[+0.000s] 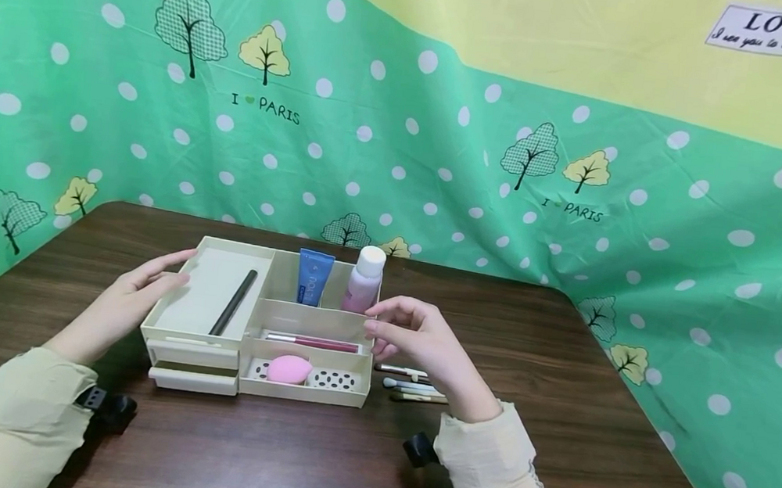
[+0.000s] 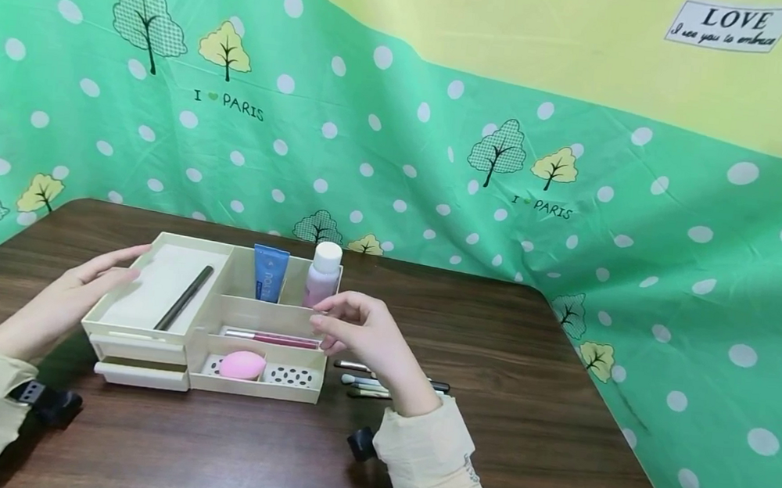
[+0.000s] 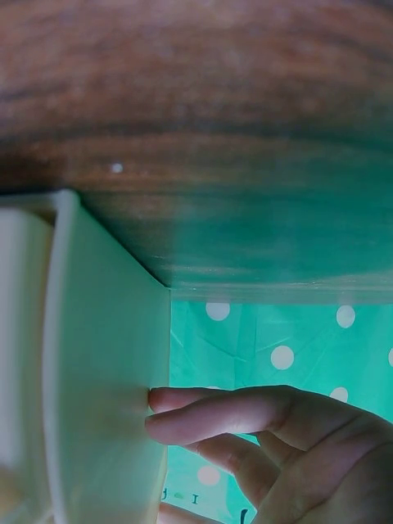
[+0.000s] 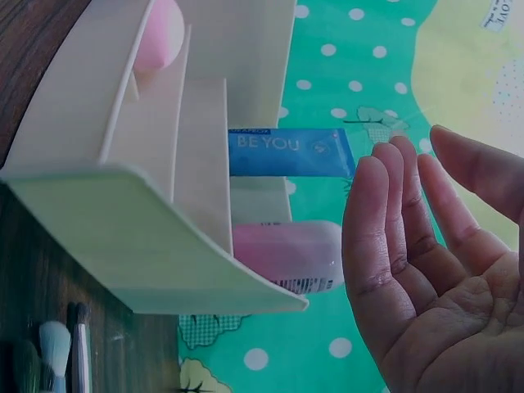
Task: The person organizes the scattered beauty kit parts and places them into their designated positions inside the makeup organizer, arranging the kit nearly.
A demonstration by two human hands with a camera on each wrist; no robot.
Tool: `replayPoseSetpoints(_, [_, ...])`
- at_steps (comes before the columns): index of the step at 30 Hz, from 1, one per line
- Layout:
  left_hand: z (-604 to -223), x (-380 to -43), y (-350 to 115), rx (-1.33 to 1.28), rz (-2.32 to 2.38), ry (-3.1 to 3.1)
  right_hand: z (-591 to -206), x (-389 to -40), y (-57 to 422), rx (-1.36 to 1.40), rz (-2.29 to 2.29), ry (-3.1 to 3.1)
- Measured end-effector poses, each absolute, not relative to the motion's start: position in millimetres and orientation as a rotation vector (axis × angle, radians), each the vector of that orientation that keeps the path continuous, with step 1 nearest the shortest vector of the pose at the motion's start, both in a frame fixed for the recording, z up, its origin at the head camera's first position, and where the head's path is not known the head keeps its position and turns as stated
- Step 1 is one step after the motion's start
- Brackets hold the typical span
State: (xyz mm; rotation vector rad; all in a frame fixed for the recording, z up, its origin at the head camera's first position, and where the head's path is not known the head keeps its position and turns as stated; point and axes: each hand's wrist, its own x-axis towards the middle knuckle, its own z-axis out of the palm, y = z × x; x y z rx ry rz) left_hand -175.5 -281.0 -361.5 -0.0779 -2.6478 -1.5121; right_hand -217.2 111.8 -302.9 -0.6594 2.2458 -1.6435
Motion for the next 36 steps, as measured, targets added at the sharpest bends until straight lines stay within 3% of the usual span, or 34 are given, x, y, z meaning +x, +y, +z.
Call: replayPoseSetpoints(36, [-360,-173,-279,-0.071,-1.501,-2.646,-318,-229,130,-0.747,-1.204,2.486])
